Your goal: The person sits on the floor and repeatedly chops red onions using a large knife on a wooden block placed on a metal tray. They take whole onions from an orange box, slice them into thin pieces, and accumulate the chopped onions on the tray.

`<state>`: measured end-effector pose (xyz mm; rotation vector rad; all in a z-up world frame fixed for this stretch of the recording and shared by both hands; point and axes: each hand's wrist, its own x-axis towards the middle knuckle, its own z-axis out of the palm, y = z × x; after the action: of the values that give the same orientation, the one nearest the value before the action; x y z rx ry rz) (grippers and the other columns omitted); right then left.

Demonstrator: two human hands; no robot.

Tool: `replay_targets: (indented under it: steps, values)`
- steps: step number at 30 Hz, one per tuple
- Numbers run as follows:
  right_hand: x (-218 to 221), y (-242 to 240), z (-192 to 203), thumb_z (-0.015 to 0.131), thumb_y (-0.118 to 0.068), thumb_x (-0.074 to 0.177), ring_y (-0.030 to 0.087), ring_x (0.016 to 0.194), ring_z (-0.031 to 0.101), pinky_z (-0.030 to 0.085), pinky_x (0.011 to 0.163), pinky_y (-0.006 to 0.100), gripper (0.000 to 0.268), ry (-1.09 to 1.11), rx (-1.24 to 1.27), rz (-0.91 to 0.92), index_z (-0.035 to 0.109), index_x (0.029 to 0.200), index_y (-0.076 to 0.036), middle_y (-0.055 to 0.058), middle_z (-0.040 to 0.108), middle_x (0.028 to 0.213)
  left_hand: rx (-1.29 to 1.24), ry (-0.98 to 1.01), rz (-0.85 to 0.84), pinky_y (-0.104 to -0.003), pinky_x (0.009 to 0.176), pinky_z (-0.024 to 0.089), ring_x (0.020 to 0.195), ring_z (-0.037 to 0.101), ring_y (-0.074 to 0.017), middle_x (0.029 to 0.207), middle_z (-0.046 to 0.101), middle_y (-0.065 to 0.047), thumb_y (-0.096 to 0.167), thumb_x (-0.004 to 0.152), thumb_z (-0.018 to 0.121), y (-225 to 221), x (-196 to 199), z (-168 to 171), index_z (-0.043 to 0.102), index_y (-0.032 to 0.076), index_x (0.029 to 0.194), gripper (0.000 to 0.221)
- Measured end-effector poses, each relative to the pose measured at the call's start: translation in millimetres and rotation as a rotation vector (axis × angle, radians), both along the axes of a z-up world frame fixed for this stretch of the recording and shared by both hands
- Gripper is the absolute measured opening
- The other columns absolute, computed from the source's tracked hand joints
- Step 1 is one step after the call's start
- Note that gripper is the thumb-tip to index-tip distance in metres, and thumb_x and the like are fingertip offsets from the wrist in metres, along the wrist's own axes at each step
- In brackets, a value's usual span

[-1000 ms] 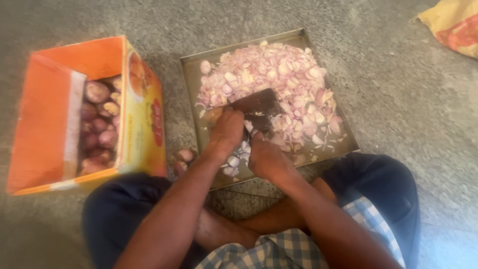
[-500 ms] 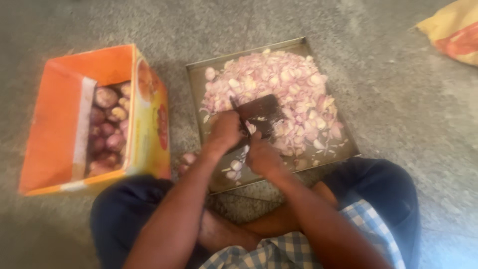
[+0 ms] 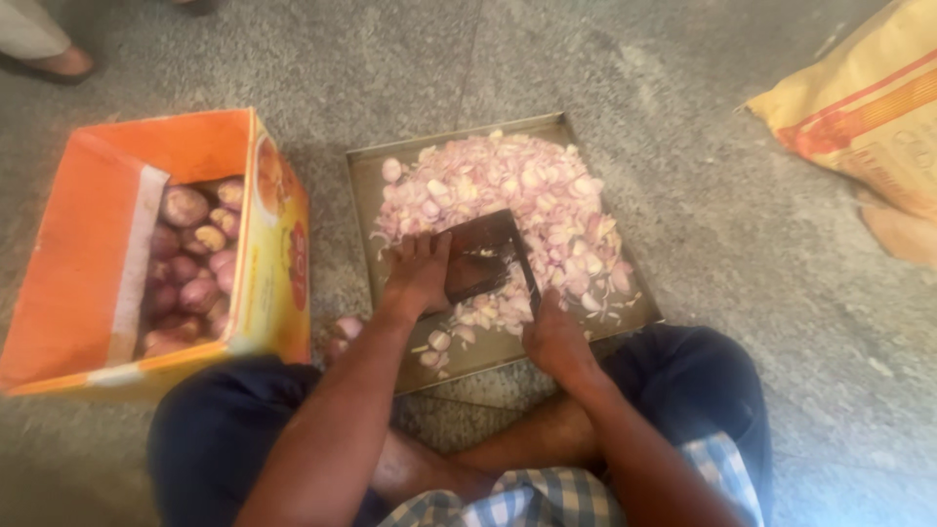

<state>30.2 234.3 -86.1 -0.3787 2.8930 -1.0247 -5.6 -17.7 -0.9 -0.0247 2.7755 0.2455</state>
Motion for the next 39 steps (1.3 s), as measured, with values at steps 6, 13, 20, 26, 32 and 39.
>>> replay_targets:
  steps: [6, 13, 20, 26, 32, 39]
  values:
    - [5, 7, -24, 0.06, -0.015, 0.089, 0.054, 0.088, 0.065, 0.053, 0.081, 0.06, 0.053, 0.143, 0.024, 0.045, 0.041, 0.13, 0.011, 0.038, 0.067, 0.097, 0.06, 0.039, -0.114, -0.072, 0.117, 0.023, 0.15, 0.024, -0.0446, 0.164, 0.026, -0.019, 0.028, 0.059, 0.096, 9, 4, -18, 0.019, 0.017, 0.162, 0.129]
    - [2, 2, -31, 0.062, -0.025, 0.087, 0.054, 0.1, 0.063, 0.048, 0.094, 0.06, 0.075, 0.172, 0.099, 0.117, 0.032, 0.147, 0.008, 0.037, 0.066, 0.108, 0.064, -0.073, 0.115, -0.05, 0.109, 0.05, 0.135, 0.058, -0.0358, 0.146, 0.06, -0.016, 0.043, 0.073, 0.09, -62, -4, -13, 0.054, 0.013, 0.145, 0.086]
    - [1, -24, 0, 0.06, -0.029, 0.089, 0.048, 0.099, 0.067, 0.051, 0.093, 0.057, 0.047, -0.184, 0.021, 0.133, 0.045, 0.125, -0.004, 0.03, 0.07, 0.099, -0.101, -0.294, 0.353, -0.052, 0.097, 0.055, 0.127, 0.062, -0.0344, 0.138, 0.063, -0.016, 0.023, 0.098, 0.058, -93, 23, -78, 0.068, 0.011, 0.129, 0.035]
    - [6, -27, 26, 0.062, -0.023, 0.087, 0.048, 0.1, 0.066, 0.049, 0.091, 0.057, 0.046, -0.296, 0.009, 0.152, 0.043, 0.123, -0.004, 0.029, 0.069, 0.098, -0.089, 0.068, 0.16, -0.047, 0.102, 0.055, 0.122, 0.068, -0.0349, 0.13, 0.072, -0.02, 0.024, 0.103, 0.057, -82, -6, -46, 0.074, 0.006, 0.124, 0.032]
    - [13, -30, 60, 0.056, -0.019, 0.09, 0.046, 0.068, 0.074, 0.06, 0.071, 0.052, 0.038, -0.551, -0.132, 0.115, 0.039, 0.12, -0.004, 0.028, 0.071, 0.087, 1.206, -0.015, 0.503, -0.036, 0.106, 0.054, 0.117, 0.068, -0.0238, 0.128, 0.07, -0.013, 0.013, 0.087, 0.077, -1, 5, -20, 0.064, 0.005, 0.129, 0.045]
    - [19, -31, 58, 0.06, -0.019, 0.091, 0.04, 0.065, 0.073, 0.059, 0.066, 0.05, 0.035, -0.44, -0.104, 0.135, 0.042, 0.115, -0.001, 0.028, 0.071, 0.082, 0.71, 0.166, 0.262, -0.039, 0.107, 0.049, 0.118, 0.067, -0.0257, 0.127, 0.069, -0.01, 0.015, 0.095, 0.069, 1, 18, -28, 0.063, 0.011, 0.133, 0.039]
